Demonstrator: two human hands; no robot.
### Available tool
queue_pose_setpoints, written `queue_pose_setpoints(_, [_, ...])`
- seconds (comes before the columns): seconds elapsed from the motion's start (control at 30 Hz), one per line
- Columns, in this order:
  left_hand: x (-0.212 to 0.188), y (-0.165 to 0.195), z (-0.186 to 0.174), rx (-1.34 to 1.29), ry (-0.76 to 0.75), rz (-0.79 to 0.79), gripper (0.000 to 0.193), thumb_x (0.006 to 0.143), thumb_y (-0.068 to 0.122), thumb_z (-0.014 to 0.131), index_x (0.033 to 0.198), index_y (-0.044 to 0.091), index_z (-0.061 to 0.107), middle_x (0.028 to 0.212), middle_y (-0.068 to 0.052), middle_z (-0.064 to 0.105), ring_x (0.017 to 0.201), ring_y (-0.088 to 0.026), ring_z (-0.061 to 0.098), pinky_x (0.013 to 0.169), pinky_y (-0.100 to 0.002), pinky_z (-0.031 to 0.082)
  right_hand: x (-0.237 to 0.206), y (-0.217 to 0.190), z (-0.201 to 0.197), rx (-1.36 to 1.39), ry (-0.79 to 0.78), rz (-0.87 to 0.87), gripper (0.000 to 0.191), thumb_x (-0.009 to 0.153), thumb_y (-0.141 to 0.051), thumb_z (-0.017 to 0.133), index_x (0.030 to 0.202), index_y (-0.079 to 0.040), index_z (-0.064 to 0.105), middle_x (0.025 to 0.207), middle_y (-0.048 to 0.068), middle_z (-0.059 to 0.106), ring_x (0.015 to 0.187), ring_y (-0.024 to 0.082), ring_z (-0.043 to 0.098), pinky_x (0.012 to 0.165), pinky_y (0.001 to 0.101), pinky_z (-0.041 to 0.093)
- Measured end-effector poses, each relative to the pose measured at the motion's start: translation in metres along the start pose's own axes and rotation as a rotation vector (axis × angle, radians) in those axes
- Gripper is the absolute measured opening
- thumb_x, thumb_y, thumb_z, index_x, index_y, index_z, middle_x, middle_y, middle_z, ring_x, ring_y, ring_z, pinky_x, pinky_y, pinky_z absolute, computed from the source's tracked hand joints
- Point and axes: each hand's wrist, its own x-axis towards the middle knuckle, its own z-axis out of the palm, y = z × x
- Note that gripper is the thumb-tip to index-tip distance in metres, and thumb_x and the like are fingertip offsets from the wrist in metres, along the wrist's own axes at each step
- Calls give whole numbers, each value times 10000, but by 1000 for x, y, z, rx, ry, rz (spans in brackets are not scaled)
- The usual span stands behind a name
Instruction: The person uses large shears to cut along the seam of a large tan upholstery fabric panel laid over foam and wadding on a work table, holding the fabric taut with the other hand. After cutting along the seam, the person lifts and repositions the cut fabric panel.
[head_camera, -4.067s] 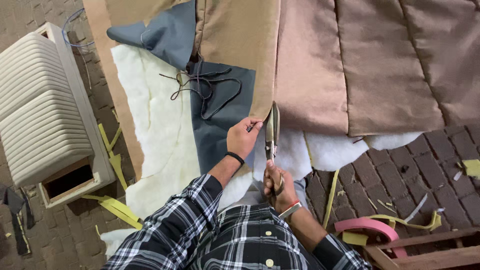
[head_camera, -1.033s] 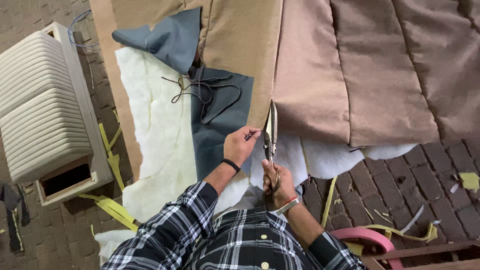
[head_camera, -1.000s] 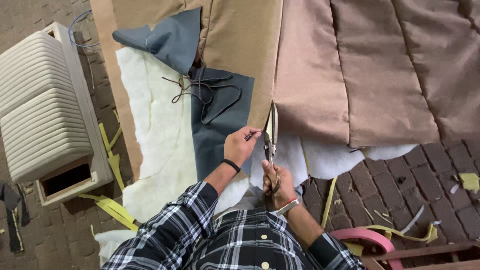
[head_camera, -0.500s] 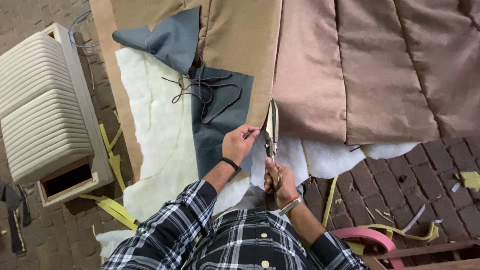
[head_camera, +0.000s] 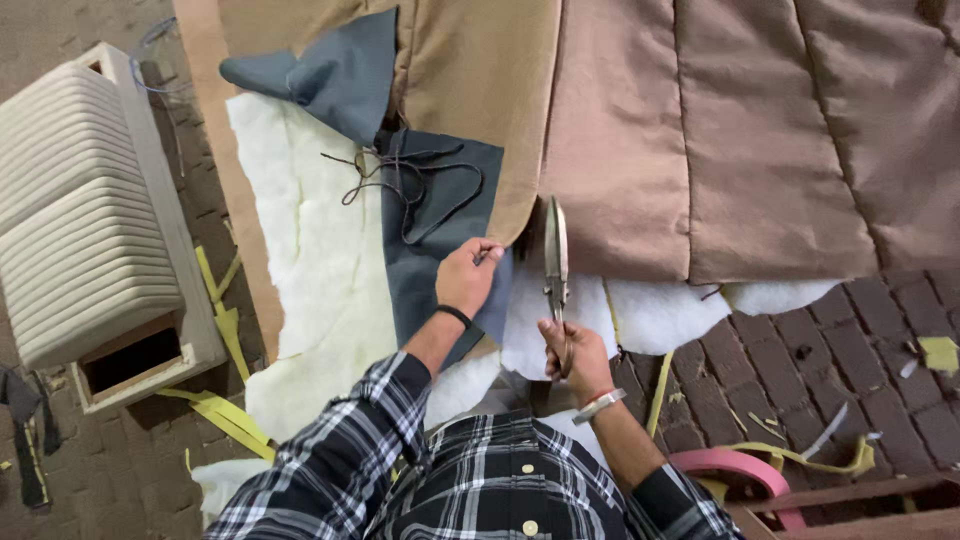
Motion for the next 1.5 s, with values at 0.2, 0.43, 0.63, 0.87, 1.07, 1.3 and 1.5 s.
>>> queue_pose_setpoints(0.2, [28,-33,18,293,-120,-36,191,885,344,688,985,191,741,970,-64,761,919,-318,722,768,-456,551,42,-3,-51,-674,396,-135,372,945,-416,737,924,-45,744,781,135,712,731,290,647,660,443,506])
queue_pose_setpoints(0.43, [43,-17,41,574,-192,-88,181,898,298,664,1031,189,720,1047,-90,721,979,-326,698,815,-487,541,73,1,-105,-900,392,-402,360,846,-280,743,1104,-38,680,982,250,711,963,467,664,850,541,522])
queue_pose_setpoints(0.63, [57,12,67,827,103,356,454,733,267,716,1150,124,603,1070,-87,636,981,-302,639,788,-472,504,90,-22,-106,-854,390,-682,247,874,-308,711,1067,-155,724,1155,132,730,1037,342,708,910,445,568])
queue_pose_setpoints(0.87, [116,-23,84,676,-167,156,197,843,97,606,1013,132,699,1040,-128,703,1000,-363,676,841,-495,531,193,-90,-91,-1124,275,-511,813,754,-449,857,1336,-18,488,1296,247,548,1169,431,553,922,503,486])
queue_pose_setpoints(1.07, [161,-28,40,391,-98,200,184,863,104,593,928,171,752,960,-135,742,932,-365,693,800,-494,538,209,-86,-95,-1028,286,-394,611,806,-314,797,1300,-67,534,1290,241,575,1159,447,573,954,512,494])
queue_pose_setpoints(1.3, [132,8,40,334,-238,286,140,861,271,657,912,176,746,868,-104,742,787,-349,711,656,-466,538,196,-79,-92,-986,271,-227,483,967,-427,632,1190,0,603,977,284,684,948,493,646,854,552,500])
queue_pose_setpoints(1.5, [125,-4,51,218,-135,334,134,916,258,637,888,170,735,898,-101,721,849,-352,702,692,-464,531,165,-62,-39,-186,-99,85,467,1015,-427,605,1013,14,758,804,155,653,618,244,604,546,380,481])
